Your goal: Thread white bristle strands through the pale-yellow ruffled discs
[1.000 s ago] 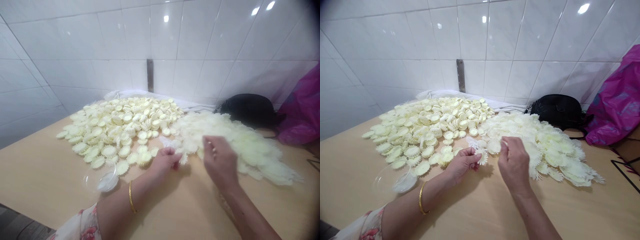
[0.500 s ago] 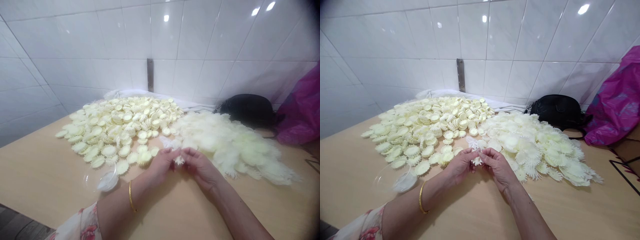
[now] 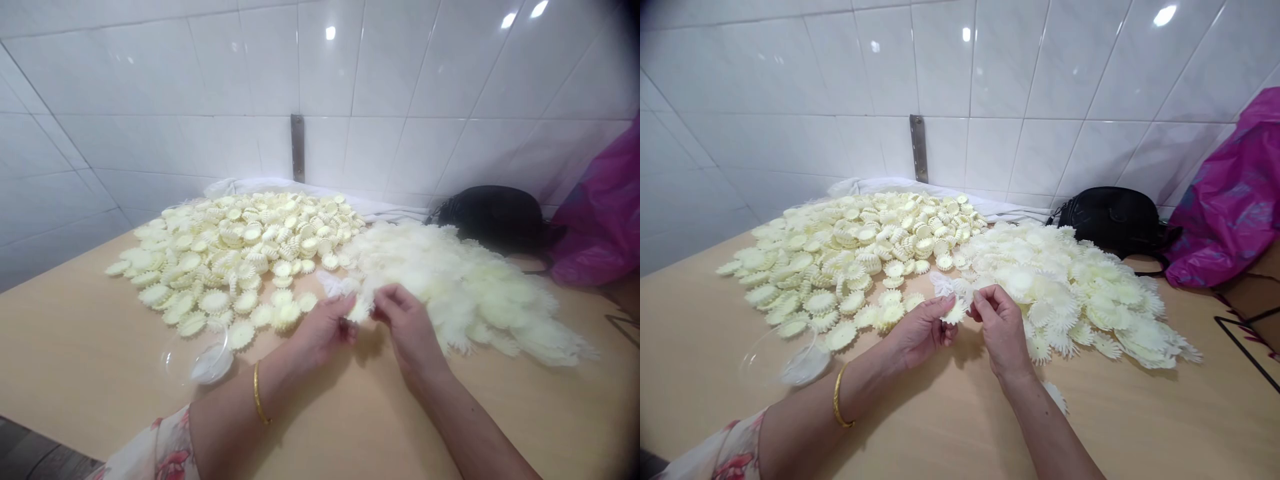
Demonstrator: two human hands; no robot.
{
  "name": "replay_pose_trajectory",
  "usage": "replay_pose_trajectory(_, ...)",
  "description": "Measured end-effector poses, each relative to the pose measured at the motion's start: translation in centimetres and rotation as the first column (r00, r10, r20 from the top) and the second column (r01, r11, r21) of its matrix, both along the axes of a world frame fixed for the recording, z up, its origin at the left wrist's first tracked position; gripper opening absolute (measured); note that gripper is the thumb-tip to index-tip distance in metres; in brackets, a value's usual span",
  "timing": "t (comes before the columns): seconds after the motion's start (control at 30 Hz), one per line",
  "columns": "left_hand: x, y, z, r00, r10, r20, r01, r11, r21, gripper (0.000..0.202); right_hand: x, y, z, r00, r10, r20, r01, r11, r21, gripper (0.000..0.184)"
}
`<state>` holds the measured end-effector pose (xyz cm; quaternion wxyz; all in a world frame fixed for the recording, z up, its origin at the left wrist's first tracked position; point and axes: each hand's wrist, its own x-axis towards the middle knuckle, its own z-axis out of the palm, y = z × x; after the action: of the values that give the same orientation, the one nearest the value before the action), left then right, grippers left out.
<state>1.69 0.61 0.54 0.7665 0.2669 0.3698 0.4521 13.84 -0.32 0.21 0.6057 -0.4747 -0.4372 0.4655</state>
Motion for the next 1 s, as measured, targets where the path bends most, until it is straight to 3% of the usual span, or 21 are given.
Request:
replay_pose_trajectory(0.17, 0.1, 0.0, -0.1, 1.0, -0.011, -0.028, 0.012, 0.999, 0.034, 0.014, 0.1, 0.3, -0.3, 0.993, 0.024, -0.114, -0.022, 1.0, 0.015, 0.021)
replay_pose_trajectory(0.3, 0.0, 0.0, -0.4, 0.995, 0.019, -0.093, -0.013, 0.998, 0.057, 0.018, 1.1, 0.3, 1.1, 0.969, 0.014, -0.246, 0.018, 0.992, 0.125, 0.02)
replay_pose_trajectory(0.37, -0.1, 0.0, -0.4, 0.994, 0.005, -0.11, 0.004, 0.997, 0.078, 0.019, 2.3, 0.3, 2.1, 0.97, -0.103, -0.22, 0.15, 0.966, 0.208, 0.016)
replay_pose_trajectory(0.43, -0.2, 0.1, -0.5, 0.991, -0.033, -0.127, 0.045, 0.995, 0.089, 0.018, 3.8, 0.4, 2.8, 0.934, -0.355, -0.031, 0.349, 0.892, 0.287, 0.014)
replay_pose_trajectory(0.47, -0.3, 0.1, -0.6, 0.989, -0.05, -0.14, 0.062, 0.994, 0.087, 0.018, 4.6, 0.5, 3.0, 0.86, -0.496, 0.122, 0.433, 0.834, 0.341, 0.014)
replay_pose_trajectory(0.53, -0.3, 0.1, -0.8, 0.981, -0.072, -0.179, 0.089, 0.992, 0.088, 0.017, 5.6, 0.7, 3.0, 0.596, -0.684, 0.419, 0.488, 0.724, 0.487, 0.016)
replay_pose_trajectory(0.57, -0.3, 0.1, -0.9, 0.976, -0.077, -0.204, 0.099, 0.99, 0.102, 0.018, 5.8, 0.7, 2.9, 0.465, -0.724, 0.508, 0.46, 0.689, 0.56, 0.016)
replay_pose_trajectory(0.6, -0.3, 0.2, -1.1, 0.971, -0.074, -0.227, 0.105, 0.986, 0.126, 0.018, 5.8, 0.6, 2.8, 0.383, -0.739, 0.554, 0.407, 0.673, 0.618, 0.014)
replay_pose_trajectory(0.63, -0.3, 0.2, -1.2, 0.967, -0.066, -0.248, 0.106, 0.982, 0.155, 0.019, 5.4, 0.5, 2.7, 0.359, -0.737, 0.574, 0.349, 0.676, 0.649, 0.012)
replay_pose_trajectory(0.7, -0.3, 0.1, -1.3, 0.962, -0.031, -0.273, 0.089, 0.975, 0.201, 0.021, 4.1, 0.0, 2.6, 0.472, -0.627, 0.619, 0.245, 0.768, 0.591, 0.013)
replay_pose_trajectory(0.77, -0.2, -0.1, -1.1, 0.965, -0.002, -0.261, 0.059, 0.976, 0.211, 0.023, 2.4, -0.6, 2.5, 0.677, -0.352, 0.646, 0.117, 0.918, 0.378, 0.017)
replay_pose_trajectory(0.83, -0.2, -0.2, -0.8, 0.973, 0.017, -0.23, 0.03, 0.979, 0.2, 0.024, 1.1, -1.0, 2.3, 0.832, -0.039, 0.554, -0.047, 0.989, 0.141, 0.019)
replay_pose_trajectory(0.93, -0.2, -0.3, -0.6, 0.975, 0.049, -0.216, 0.001, 0.973, 0.229, 0.024, 0.4, -0.9, 1.4, 0.926, 0.283, 0.251, -0.273, 0.959, -0.075, 0.024)
replay_pose_trajectory(1.0, -0.3, -0.2, -0.7, 0.969, 0.068, -0.237, -0.006, 0.967, 0.255, 0.024, 0.4, -0.7, 0.6, 0.927, 0.372, 0.054, -0.362, 0.921, -0.141, 0.026)
